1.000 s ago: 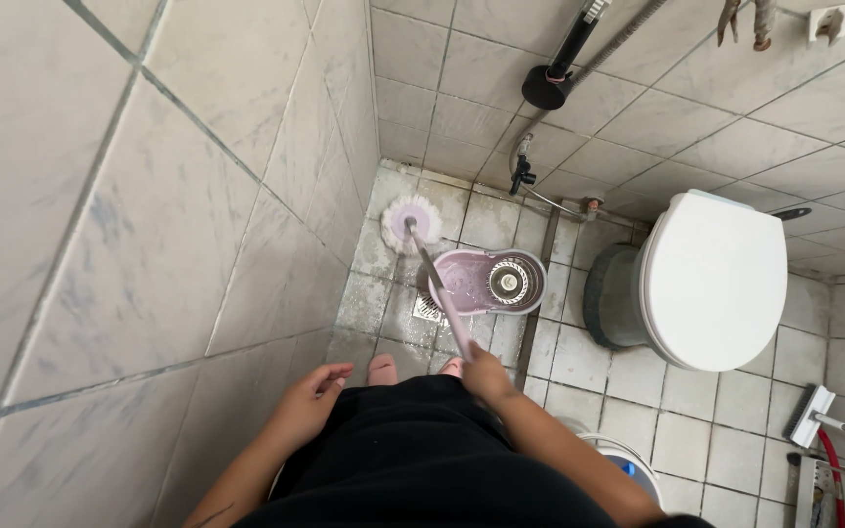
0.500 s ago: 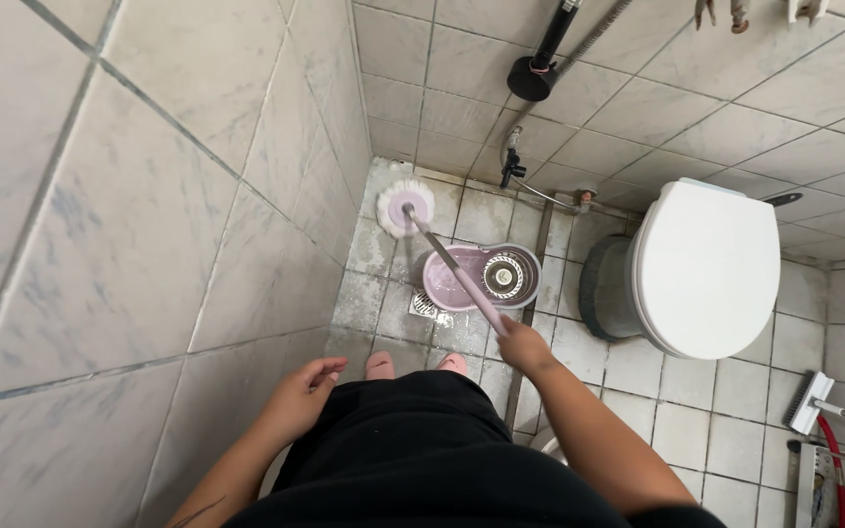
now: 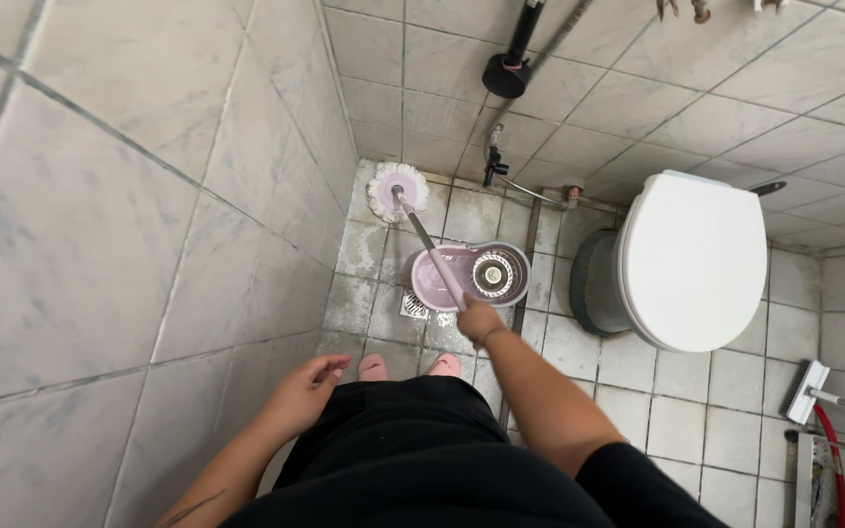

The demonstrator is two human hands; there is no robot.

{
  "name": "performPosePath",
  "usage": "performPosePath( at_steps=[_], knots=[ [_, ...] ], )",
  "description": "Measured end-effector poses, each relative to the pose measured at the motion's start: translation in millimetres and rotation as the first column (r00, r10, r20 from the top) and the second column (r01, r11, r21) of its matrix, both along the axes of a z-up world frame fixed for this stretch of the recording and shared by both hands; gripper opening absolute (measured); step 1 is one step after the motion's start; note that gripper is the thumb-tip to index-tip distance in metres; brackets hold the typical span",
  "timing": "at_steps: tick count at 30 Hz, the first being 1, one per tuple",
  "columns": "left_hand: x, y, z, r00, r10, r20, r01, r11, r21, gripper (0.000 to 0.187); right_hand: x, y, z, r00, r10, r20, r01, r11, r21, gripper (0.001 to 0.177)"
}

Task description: The person is cleaning the bathroom floor using a mop.

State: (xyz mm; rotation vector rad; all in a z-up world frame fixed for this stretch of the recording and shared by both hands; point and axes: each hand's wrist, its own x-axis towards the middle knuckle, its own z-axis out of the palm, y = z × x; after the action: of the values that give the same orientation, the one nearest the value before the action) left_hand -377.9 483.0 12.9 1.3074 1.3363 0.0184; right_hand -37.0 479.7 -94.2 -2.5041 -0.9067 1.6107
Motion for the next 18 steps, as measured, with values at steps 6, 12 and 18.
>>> performPosePath(
  at_steps=[6,12,18],
  knots=[
    [10,-5,-22,0.999,-0.010,0.053,0.009,1.000,0.024,0.036,87,-49,-77,0.954,0.180,0.239,-0.231,0.950,0.209,0.053],
    [36,-6,-26,1.000,-0.014,0.027,0.014,1.000,-0.015,0.036,130,-89,17,0.922,0.210,0.327,-0.235,0.971,0.039,0.054],
    [75,-2,-14,0.996,-0.088,0.014,0.088,0.996,0.019,0.035,148,-125,7,0.939,0.164,0.303,-0.181,0.983,0.029,0.053]
  ],
)
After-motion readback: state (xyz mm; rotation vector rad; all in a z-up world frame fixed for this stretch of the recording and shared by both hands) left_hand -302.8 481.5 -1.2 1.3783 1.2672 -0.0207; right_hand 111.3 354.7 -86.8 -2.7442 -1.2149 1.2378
